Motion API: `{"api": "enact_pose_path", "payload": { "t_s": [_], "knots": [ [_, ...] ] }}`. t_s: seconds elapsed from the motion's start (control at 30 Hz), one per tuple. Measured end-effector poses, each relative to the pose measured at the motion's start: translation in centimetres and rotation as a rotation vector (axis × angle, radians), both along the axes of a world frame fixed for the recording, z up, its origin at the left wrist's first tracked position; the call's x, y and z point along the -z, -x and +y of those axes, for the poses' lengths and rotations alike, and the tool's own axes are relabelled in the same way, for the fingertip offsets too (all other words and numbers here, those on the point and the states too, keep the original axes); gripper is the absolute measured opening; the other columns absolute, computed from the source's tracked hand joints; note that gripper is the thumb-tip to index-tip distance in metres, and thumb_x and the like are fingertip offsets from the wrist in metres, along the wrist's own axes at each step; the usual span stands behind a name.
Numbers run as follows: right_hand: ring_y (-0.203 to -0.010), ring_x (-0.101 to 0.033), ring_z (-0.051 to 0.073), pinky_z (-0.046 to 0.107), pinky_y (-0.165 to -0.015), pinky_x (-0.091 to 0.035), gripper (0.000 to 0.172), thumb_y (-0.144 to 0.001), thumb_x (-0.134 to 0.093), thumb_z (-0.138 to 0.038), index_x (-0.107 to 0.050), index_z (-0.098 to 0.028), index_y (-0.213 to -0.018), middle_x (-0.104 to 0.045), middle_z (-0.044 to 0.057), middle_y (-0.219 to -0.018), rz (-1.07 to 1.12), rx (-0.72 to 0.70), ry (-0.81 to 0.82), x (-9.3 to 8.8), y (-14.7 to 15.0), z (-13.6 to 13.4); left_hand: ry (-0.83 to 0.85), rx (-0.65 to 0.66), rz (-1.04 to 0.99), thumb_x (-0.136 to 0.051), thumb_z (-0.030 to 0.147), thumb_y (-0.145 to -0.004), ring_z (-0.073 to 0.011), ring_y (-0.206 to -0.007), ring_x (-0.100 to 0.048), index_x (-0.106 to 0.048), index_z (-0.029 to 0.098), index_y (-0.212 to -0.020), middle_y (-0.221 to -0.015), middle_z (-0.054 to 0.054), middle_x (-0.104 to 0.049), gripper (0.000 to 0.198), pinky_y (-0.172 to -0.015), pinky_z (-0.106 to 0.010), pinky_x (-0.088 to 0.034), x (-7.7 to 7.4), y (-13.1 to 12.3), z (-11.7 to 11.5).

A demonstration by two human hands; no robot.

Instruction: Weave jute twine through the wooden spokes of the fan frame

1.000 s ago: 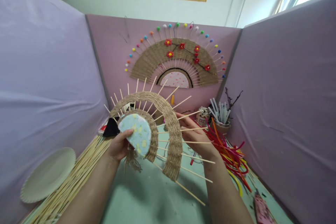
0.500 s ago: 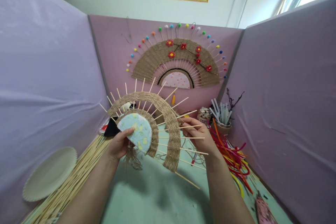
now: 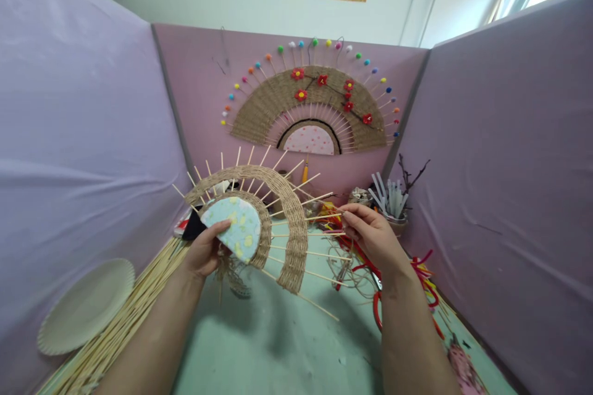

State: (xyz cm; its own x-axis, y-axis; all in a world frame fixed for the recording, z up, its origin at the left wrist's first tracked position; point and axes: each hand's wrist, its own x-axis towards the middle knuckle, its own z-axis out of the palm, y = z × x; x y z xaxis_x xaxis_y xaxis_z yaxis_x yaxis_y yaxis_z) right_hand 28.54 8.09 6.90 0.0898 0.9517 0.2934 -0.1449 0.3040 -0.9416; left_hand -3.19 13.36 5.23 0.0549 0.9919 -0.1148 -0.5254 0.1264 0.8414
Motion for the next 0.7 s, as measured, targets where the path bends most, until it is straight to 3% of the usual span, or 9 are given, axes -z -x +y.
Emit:
{"api": "enact_pose_path", "payload": {
  "t_s": [0.2, 0.3, 0.57, 0.7],
  "knots": [
    [-0.057, -0.046, 0.011, 0.022, -0.051, -0.034, 0.028, -0.075, -0.069, -0.041, -0.069, -0.019, -0.092, -0.059, 0.000, -0.068, -0.188, 0.101, -0.044, -0.5, -0.1, -0.7, -0.012, -0.020, 0.003, -0.064, 0.006, -0.070, -0.0131, -0.044, -0.061, -0.065, 0.008, -0.085, -0.062, -0.004, -0.068, 0.015, -0.033, -0.017, -0.045, -0.4, -0.5, -0.1],
    [-0.063, -0.050, 0.013, 0.024, -0.055, -0.038, 0.027, -0.074, -0.070, -0.040, -0.070, -0.018, -0.088, -0.063, 0.003, -0.076, -0.247, 0.122, -0.059, -0.9, 0.2, -1.0, 0.005, -0.036, -0.024, -0.063, 0.005, -0.072, -0.0114, -0.040, -0.058, -0.064, 0.009, -0.082, -0.061, -0.004, -0.068, 0.011, -0.030, -0.015, -0.043, -0.6, -0.7, -0.2],
    [-0.055, -0.038, 0.009, 0.022, -0.050, -0.032, 0.022, -0.073, -0.071, -0.038, -0.072, -0.021, -0.086, -0.047, -0.003, -0.059, 0.015, -0.003, -0.062, -0.2, 0.6, -0.3, 0.018, -0.062, -0.077, -0.060, 0.006, -0.075, -0.0150, -0.048, -0.065, -0.064, 0.011, -0.092, -0.067, -0.005, -0.071, 0.018, -0.049, -0.023, -0.058, -0.6, -0.5, -0.1],
    [-0.061, -0.047, 0.011, 0.023, -0.057, -0.038, 0.021, -0.075, -0.071, -0.036, -0.074, -0.023, -0.091, -0.058, 0.000, -0.067, 0.043, -0.030, -0.049, 0.4, 0.9, 0.3, 0.011, -0.066, -0.091, -0.058, 0.007, -0.077, -0.0149, -0.050, -0.066, -0.064, 0.011, -0.093, -0.067, -0.005, -0.071, 0.017, -0.053, -0.024, -0.058, -0.6, -0.5, -0.2]
  ]
}}
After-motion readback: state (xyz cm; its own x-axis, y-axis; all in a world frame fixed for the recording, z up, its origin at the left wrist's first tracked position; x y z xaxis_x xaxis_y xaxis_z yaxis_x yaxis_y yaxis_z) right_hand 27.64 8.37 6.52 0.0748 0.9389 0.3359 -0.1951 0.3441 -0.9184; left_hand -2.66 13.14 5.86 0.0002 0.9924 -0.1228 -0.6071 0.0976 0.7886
